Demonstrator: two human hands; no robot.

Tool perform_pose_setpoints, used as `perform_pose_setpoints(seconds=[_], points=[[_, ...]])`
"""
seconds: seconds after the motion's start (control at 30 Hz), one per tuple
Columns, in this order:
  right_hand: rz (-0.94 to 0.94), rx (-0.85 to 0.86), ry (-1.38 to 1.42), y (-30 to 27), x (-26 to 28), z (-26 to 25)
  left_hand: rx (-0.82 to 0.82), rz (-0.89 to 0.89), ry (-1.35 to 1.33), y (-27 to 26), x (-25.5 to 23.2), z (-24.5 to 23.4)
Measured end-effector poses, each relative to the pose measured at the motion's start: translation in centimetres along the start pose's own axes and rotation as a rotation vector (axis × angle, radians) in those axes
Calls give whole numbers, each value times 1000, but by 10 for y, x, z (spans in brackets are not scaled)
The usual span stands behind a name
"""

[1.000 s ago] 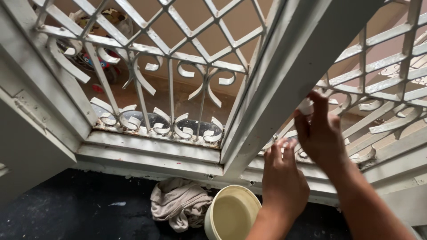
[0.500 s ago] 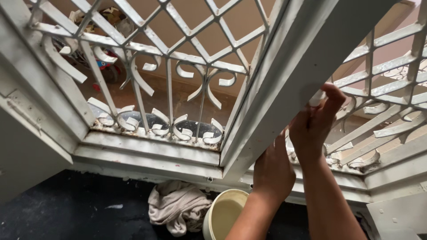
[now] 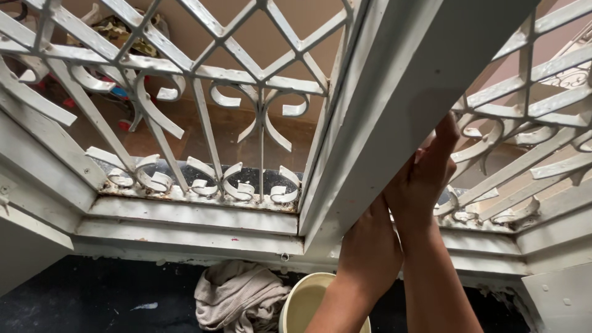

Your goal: The person cleans a white metal window grille by spraying a liquid from a small bottle and wiping the surface with a cloth. They systematically treat the lower horizontal bar and vertical sections, repeatedly applying the spray and scrubbing the metal to remove dirt.

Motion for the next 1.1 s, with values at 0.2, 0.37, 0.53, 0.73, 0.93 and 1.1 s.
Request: perform_pose_setpoints(seconds=[0.2, 0.37, 0.53, 0.73, 0.93, 1.1], points=[[41, 5, -31, -6, -7, 1, -22, -6, -31, 0, 4, 8], [73, 15, -183, -3, -1, -3, 116, -95, 7, 1, 11, 12], [4, 62, -124, -10, -9, -8, -58, 85, -22, -3, 11, 12], [21, 98, -95, 3, -1, -12, 67, -38, -282, 1, -8, -2], [72, 151, 47, 14, 0, -19, 101, -90, -239, -1, -20, -3], [221, 271, 132, 13, -5, -33, 7, -62, -223, -10, -25, 14]])
Point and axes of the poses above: each hand's wrist, its own y-axis towards the middle knuckle, its own z-axis out of the palm, x = y × z, the point moved 1 cm from there along y, towards the middle knuckle, and after that the axes turned 13 degrees about y, right-handed, at the moved point
